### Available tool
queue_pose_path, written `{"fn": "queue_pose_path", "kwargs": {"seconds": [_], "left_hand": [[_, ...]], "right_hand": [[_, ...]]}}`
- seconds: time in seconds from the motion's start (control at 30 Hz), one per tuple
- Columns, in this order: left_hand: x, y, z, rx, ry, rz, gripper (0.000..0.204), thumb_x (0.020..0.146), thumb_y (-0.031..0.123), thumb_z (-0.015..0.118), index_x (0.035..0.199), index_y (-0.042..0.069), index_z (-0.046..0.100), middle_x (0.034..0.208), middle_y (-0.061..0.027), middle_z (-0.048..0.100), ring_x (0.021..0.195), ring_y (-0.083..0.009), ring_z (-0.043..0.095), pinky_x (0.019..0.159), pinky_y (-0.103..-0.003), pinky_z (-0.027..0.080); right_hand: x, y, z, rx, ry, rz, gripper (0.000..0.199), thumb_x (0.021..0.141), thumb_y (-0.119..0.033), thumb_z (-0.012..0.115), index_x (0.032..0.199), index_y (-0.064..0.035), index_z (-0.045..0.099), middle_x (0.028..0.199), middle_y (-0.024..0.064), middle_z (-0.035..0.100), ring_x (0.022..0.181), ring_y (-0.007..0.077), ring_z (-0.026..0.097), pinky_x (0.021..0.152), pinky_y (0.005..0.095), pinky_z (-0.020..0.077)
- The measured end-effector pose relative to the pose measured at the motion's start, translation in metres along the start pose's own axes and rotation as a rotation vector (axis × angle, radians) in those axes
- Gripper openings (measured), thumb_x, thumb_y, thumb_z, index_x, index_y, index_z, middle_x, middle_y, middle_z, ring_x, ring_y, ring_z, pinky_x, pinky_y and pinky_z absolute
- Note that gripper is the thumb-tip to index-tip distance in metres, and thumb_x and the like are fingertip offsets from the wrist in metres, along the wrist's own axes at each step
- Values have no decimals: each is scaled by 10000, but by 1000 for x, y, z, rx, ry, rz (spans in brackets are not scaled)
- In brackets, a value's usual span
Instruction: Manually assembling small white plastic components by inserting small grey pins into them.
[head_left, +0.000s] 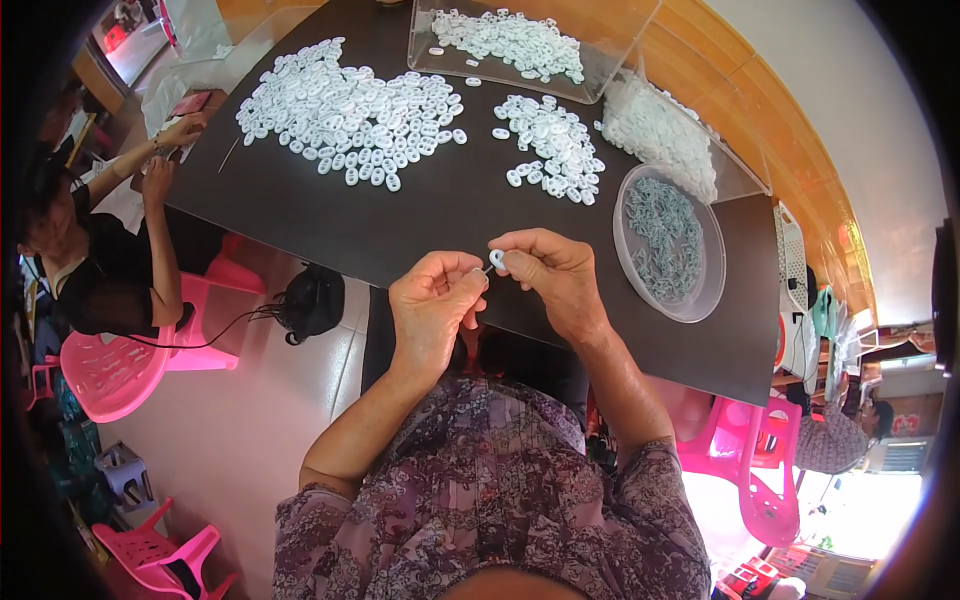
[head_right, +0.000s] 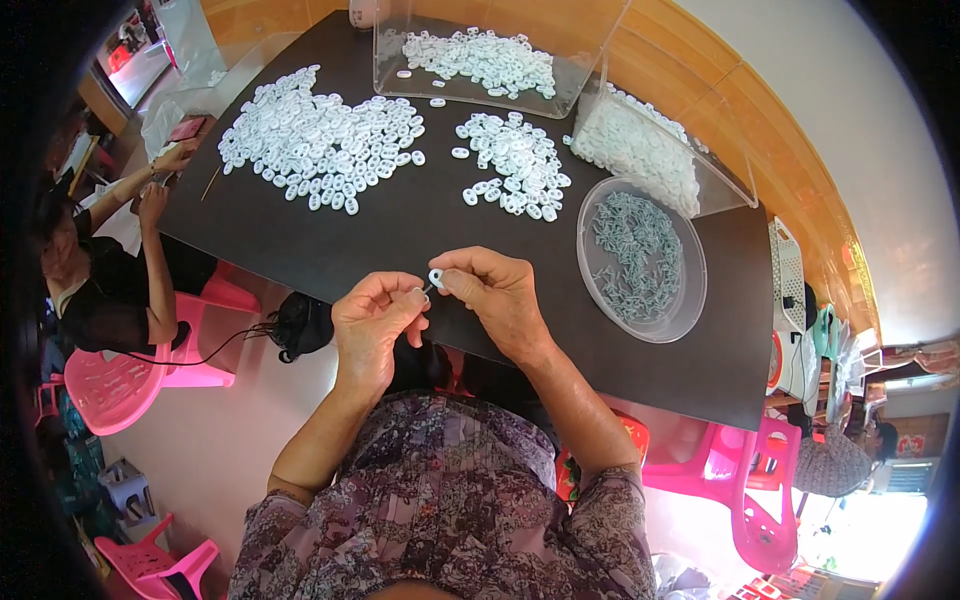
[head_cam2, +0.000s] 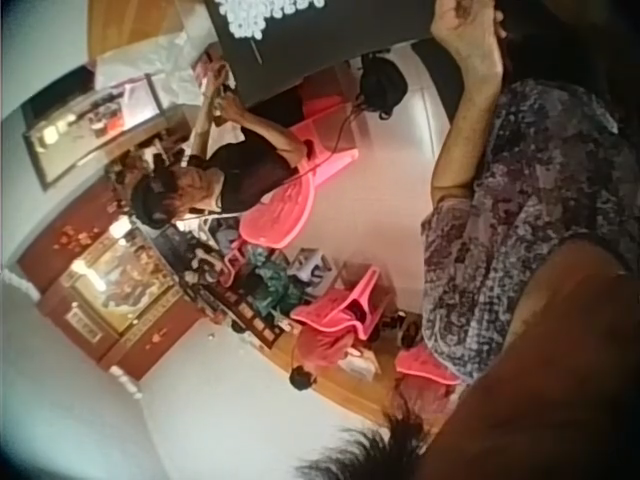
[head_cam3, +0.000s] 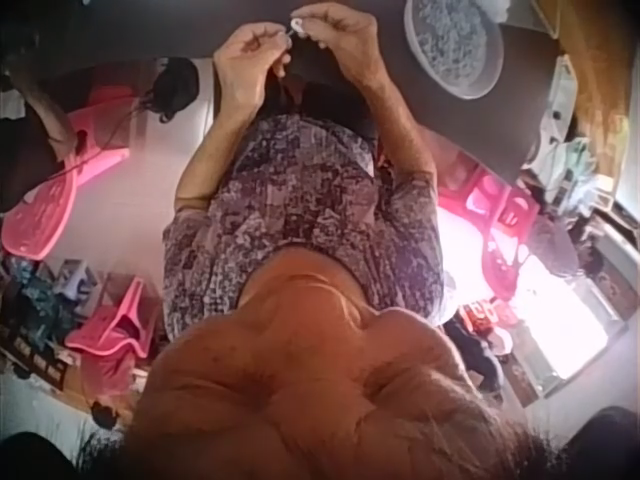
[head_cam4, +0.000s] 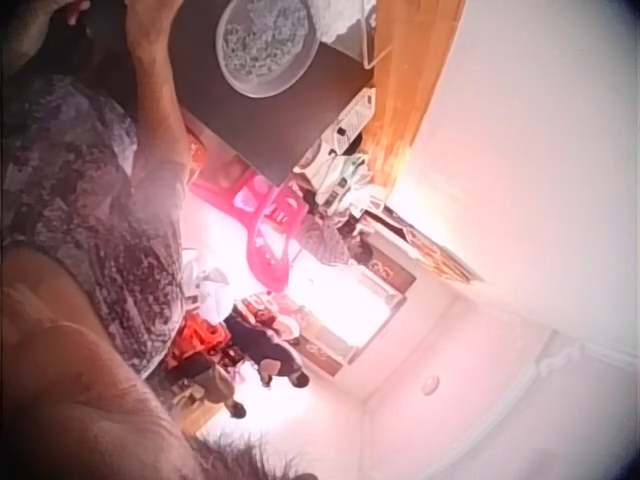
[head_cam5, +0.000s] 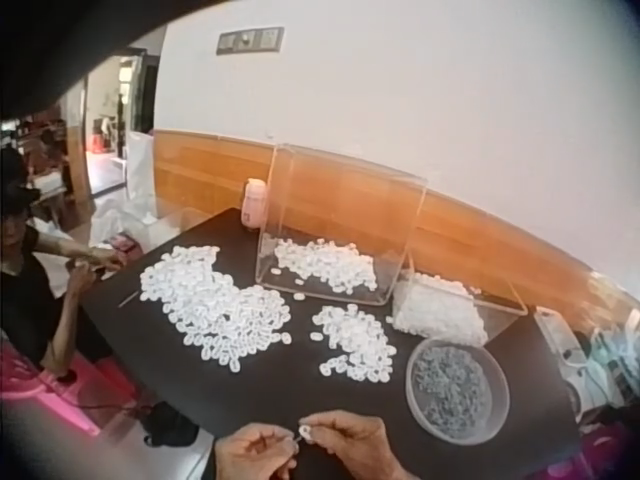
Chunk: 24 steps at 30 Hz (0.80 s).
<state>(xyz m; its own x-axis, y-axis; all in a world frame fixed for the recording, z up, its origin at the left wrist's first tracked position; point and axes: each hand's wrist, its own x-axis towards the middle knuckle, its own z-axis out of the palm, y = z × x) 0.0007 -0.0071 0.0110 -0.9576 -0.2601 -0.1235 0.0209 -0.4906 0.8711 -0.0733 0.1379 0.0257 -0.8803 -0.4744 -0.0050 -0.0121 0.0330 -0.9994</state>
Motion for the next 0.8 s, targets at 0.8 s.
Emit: {"fn": "queue_pose_path", "kwargs": {"seconds": [0.8], "left_hand": [[-2, -9, 3, 76, 45, 51, 104, 864, 7, 607, 958, -38, 608, 798, -60, 621, 635, -96, 578, 507, -205, 458]], "right_hand": [[-6, 7, 16, -230, 129, -206, 105, 838, -8, 617, 934, 9, 656, 799, 39, 617, 751, 88, 558, 666, 239, 454]]}}
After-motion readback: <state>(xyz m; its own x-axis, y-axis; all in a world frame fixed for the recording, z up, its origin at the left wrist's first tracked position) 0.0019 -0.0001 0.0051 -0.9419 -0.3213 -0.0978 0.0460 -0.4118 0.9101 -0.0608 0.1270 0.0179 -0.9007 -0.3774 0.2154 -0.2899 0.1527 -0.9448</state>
